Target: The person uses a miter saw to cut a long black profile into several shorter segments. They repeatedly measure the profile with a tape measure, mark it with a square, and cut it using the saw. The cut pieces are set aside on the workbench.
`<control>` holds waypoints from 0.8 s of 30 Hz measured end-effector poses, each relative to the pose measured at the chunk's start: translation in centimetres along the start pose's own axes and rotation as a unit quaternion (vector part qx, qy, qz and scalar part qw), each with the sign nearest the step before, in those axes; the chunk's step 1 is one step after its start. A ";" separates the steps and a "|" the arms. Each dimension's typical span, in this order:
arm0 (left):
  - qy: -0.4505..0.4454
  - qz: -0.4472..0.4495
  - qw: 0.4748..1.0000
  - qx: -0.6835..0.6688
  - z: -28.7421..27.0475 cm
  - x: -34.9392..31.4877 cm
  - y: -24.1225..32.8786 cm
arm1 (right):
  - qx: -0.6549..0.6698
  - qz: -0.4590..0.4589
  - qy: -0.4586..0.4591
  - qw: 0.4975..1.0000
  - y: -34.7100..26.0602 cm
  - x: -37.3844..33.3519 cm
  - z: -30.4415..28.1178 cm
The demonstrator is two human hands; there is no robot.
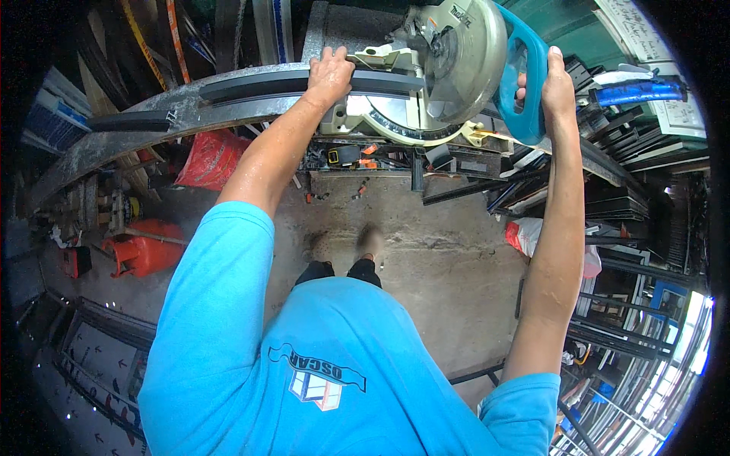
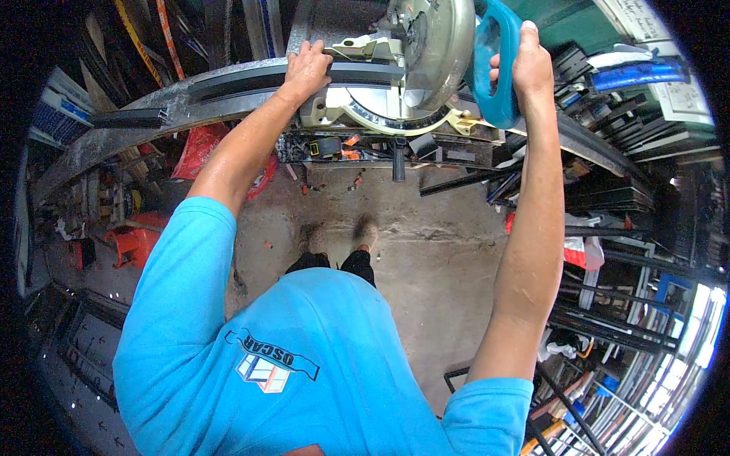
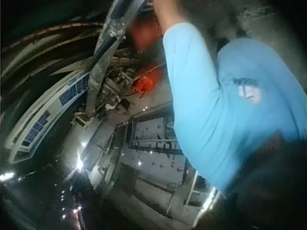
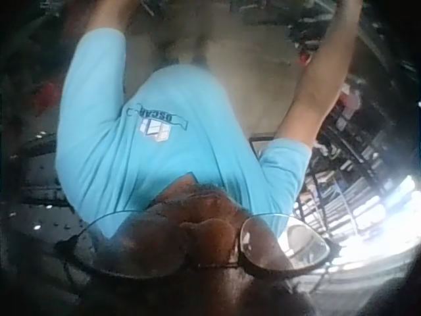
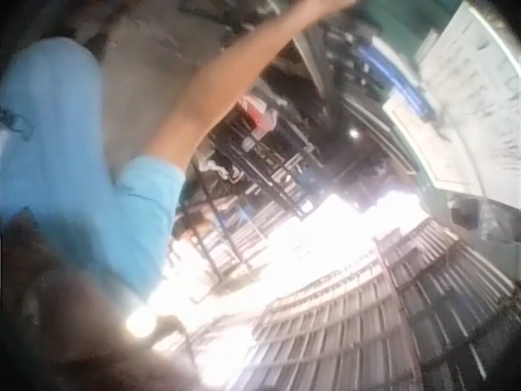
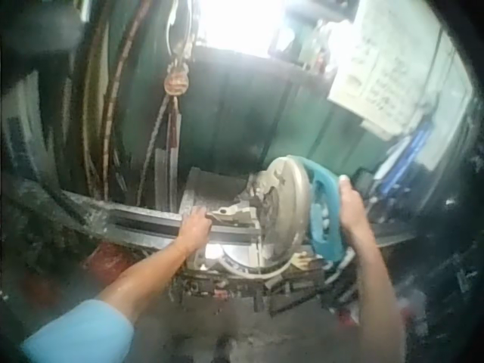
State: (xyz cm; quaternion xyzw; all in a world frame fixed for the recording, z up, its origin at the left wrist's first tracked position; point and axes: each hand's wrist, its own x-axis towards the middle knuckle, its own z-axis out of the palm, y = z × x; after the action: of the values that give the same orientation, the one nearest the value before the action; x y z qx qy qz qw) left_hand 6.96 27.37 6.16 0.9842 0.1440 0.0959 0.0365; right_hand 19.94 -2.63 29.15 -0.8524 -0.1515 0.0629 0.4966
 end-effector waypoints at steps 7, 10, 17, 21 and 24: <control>0.004 0.005 1.000 -0.007 -0.3 -0.3 -0.3 | 0.019 0.008 -0.001 1.000 -0.5 0.1 0.2; 0.007 0.007 1.000 0.000 -0.1 -0.2 -0.3 | 0.013 0.009 0.002 1.000 -0.3 -0.1 0.2; 0.005 0.007 1.000 0.006 -0.1 -0.1 -0.2 | 0.021 0.005 -0.001 1.000 0.3 0.3 -0.1; 0.002 0.002 1.000 0.012 0.2 0.0 -0.3 | 0.014 0.005 0.000 1.000 0.4 0.0 0.1; 0.005 0.006 1.000 0.011 0.1 0.0 -0.3 | 0.019 0.011 0.010 1.000 0.2 -0.3 0.3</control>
State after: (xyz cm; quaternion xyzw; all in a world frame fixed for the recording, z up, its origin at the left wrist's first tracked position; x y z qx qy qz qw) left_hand 6.91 27.61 6.06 0.9850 0.1391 0.0993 0.0241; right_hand 19.62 -2.55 28.84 -0.8448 -0.1360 0.0625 0.5137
